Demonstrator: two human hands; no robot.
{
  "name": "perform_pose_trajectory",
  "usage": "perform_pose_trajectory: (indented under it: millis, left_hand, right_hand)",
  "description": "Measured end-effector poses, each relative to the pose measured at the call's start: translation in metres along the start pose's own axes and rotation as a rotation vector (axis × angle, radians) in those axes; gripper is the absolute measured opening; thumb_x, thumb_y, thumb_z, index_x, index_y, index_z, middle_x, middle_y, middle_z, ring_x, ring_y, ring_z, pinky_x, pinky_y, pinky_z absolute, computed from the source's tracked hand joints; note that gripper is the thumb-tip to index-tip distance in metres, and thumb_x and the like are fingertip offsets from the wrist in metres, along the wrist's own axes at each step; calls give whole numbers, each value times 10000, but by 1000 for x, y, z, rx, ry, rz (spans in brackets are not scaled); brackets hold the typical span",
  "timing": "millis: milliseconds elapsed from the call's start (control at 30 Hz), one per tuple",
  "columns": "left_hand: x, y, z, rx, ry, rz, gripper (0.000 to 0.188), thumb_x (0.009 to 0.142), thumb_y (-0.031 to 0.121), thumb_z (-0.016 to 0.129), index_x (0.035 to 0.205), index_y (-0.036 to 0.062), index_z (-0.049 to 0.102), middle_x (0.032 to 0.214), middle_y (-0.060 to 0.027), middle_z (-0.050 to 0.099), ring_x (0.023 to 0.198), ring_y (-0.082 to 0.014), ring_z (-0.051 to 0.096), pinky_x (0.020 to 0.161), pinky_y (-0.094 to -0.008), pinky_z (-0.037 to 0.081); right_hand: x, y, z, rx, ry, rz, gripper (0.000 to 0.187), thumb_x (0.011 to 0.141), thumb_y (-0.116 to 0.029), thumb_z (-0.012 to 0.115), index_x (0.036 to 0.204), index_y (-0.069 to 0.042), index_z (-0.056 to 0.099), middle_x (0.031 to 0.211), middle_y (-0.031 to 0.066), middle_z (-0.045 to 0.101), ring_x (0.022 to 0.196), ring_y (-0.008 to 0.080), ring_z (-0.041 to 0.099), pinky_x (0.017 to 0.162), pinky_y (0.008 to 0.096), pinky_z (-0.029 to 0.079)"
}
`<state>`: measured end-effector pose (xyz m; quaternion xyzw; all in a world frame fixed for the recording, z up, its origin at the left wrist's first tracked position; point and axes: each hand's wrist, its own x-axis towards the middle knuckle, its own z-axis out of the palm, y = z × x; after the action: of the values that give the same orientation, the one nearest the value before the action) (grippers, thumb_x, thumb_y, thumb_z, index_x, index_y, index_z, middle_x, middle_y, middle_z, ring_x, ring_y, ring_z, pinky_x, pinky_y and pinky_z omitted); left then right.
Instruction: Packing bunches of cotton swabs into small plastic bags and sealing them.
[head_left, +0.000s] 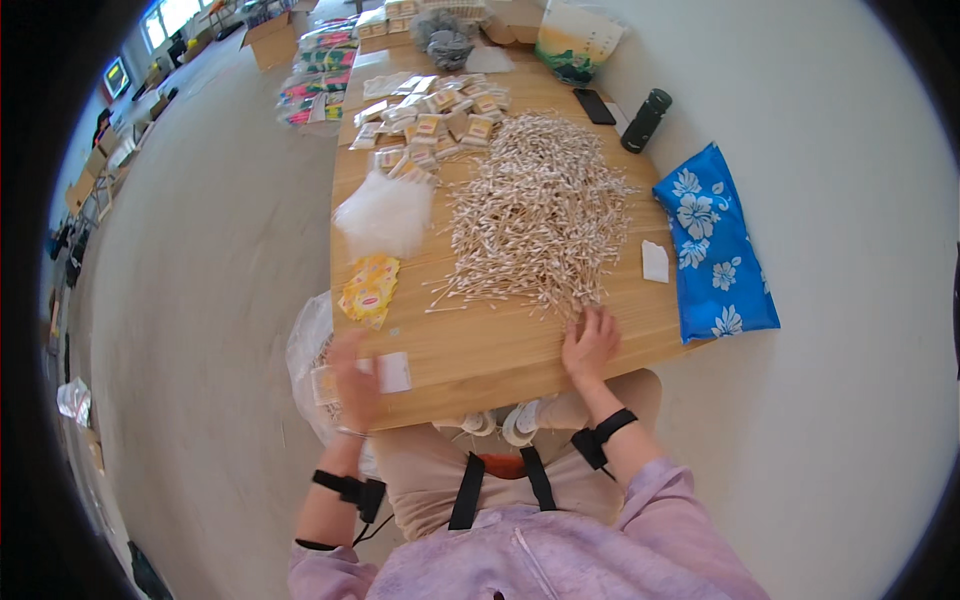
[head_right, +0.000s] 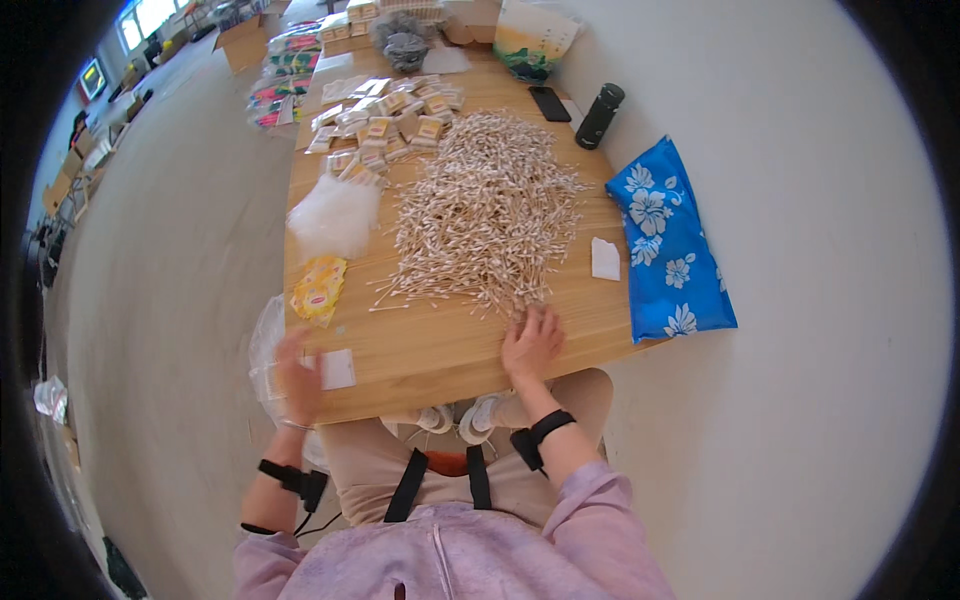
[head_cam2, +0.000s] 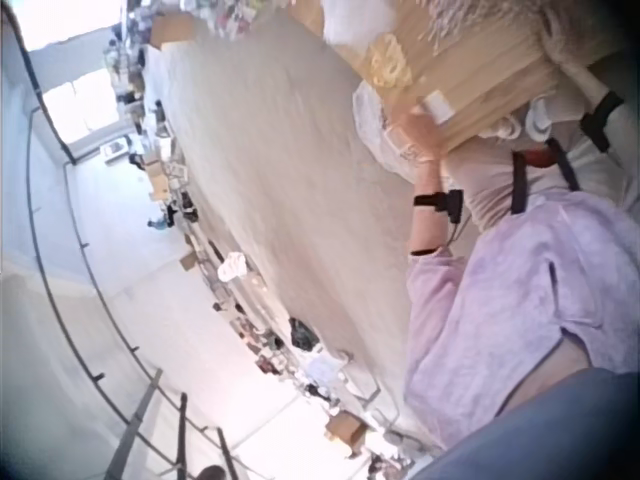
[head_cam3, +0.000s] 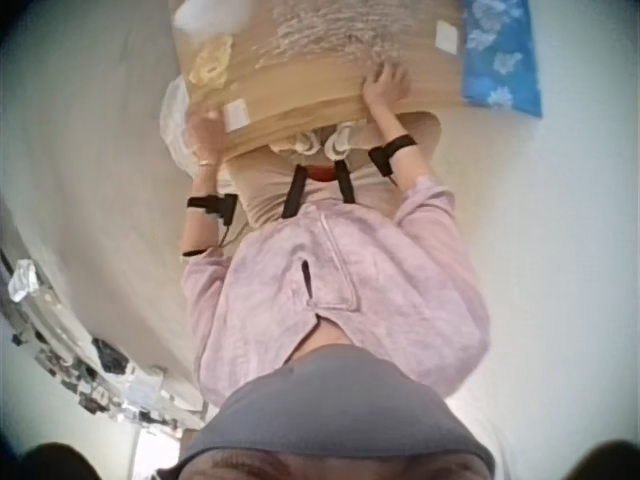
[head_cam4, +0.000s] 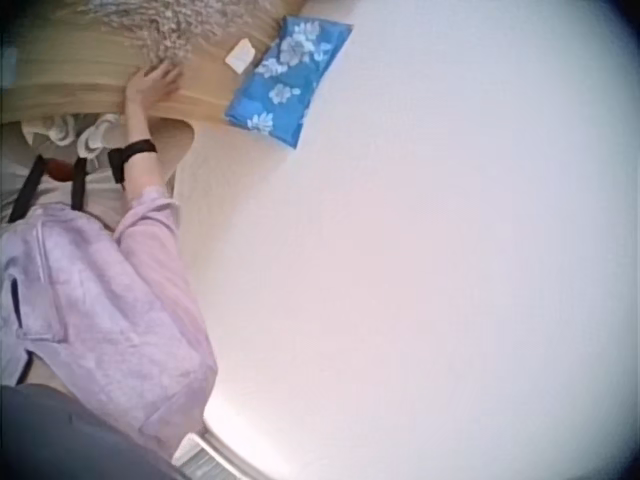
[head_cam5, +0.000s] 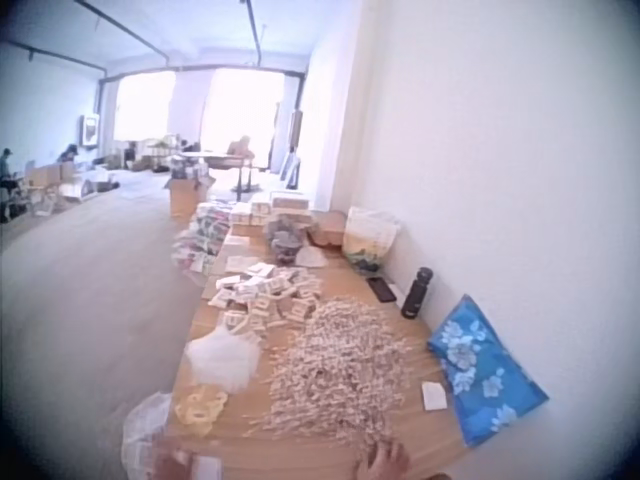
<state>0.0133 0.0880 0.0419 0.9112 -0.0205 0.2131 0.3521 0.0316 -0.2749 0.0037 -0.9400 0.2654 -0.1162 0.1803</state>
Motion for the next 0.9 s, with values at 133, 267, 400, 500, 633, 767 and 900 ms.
perform_pose_trajectory:
  millis: [133, 267, 400, 500, 633, 767, 900]
  left_hand:
    - [-21, 72, 80, -147, -390, 215, 492, 747, 71, 652, 1213, 58, 494, 1249, -176, 463, 1172, -368, 425, 1008, -436, 349]
    - [-17, 99, 115, -89, -388, 246, 551, 722, 41, 662, 1239, 60, 471, 1309, -183, 407, 1220, -386, 372, 1034, -439, 326]
    - [-6, 92, 121, -68, -331, 189, 548, 732, 88, 690, 1239, 77, 481, 1295, -167, 426, 1206, -367, 390, 1026, -443, 325]
    - [2, 84, 115, -36, -310, 187, 517, 741, 125, 701, 1219, 94, 504, 1283, -148, 444, 1201, -355, 398, 1015, -436, 334]
    - [4, 90, 114, 9, -338, 180, 457, 757, 167, 701, 1179, 102, 537, 1256, -122, 474, 1191, -338, 412, 1009, -429, 339]
    - [2, 85, 118, 10, -314, 158, 441, 755, 181, 694, 1165, 104, 551, 1275, -108, 466, 1189, -316, 419, 991, -425, 333]
    - [2, 86, 119, -18, -303, 160, 423, 755, 167, 690, 1150, 96, 556, 1258, -110, 478, 1180, -314, 425, 992, -420, 337]
  right_hand:
    - [-26, -21, 28, 149, 84, -385, 348, 838, -221, 572, 1157, -85, 542, 1262, 138, 478, 1213, 355, 392, 1040, 499, 278]
    - [-35, -50, 30, 226, 4, -635, 301, 846, -168, 537, 1137, -98, 561, 1202, 109, 523, 1173, 338, 424, 1031, 489, 296]
    - [-20, -64, 24, 339, -108, -770, 320, 840, -146, 527, 1157, -116, 559, 1196, 99, 525, 1160, 332, 433, 1029, 490, 298]
    - [12, -62, 13, 349, -43, -728, 360, 830, -169, 540, 1189, -162, 556, 1248, 92, 495, 1189, 331, 412, 1036, 503, 286]
    - [62, -50, 18, 117, -11, -633, 469, 822, -197, 555, 1287, -183, 499, 1318, 108, 453, 1215, 374, 367, 1035, 512, 281]
    - [98, -67, 27, 111, -165, -707, 561, 826, -211, 557, 1368, -188, 416, 1393, 132, 394, 1236, 434, 331, 1051, 524, 263]
    - [115, -85, 36, 197, -327, -755, 548, 826, -197, 564, 1355, -166, 424, 1410, 131, 388, 1265, 430, 314, 1073, 528, 240]
